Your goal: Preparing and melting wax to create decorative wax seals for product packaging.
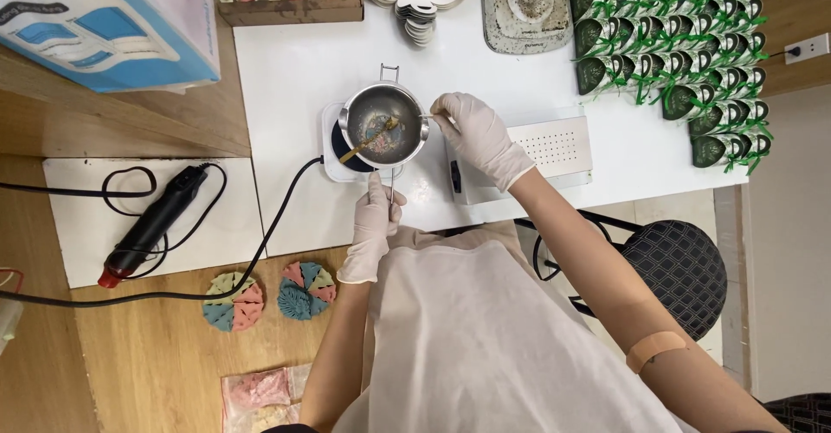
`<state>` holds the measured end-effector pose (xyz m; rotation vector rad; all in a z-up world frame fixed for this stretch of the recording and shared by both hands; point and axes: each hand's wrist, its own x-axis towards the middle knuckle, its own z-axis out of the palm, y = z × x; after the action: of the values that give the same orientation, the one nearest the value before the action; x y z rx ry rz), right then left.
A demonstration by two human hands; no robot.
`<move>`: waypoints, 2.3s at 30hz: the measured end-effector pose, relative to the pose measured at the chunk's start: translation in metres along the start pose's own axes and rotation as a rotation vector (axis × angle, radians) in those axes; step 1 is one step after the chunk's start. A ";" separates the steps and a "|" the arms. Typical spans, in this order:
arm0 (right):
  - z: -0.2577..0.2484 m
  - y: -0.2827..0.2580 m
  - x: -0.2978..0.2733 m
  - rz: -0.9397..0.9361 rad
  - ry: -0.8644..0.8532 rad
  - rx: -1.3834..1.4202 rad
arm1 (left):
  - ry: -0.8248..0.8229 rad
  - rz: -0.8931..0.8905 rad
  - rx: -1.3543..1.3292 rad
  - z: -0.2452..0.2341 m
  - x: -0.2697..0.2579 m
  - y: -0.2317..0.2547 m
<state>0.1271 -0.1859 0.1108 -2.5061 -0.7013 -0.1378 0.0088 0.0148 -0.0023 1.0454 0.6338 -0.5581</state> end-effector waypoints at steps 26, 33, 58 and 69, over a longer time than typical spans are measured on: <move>-0.003 -0.013 0.004 -0.020 0.059 0.025 | 0.013 0.018 0.021 0.009 -0.013 0.001; 0.007 0.004 -0.008 0.010 -0.065 -0.086 | 0.006 0.040 0.037 0.008 -0.009 0.001; 0.021 -0.002 -0.011 -0.063 0.045 -0.214 | 0.010 0.029 0.015 0.007 -0.005 0.001; 0.011 0.000 -0.005 -0.137 -0.034 -0.258 | 0.020 0.015 -0.001 0.010 -0.004 0.000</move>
<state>0.1224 -0.1819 0.1004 -2.7078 -0.9209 -0.2500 0.0084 0.0062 0.0043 1.0549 0.6430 -0.5344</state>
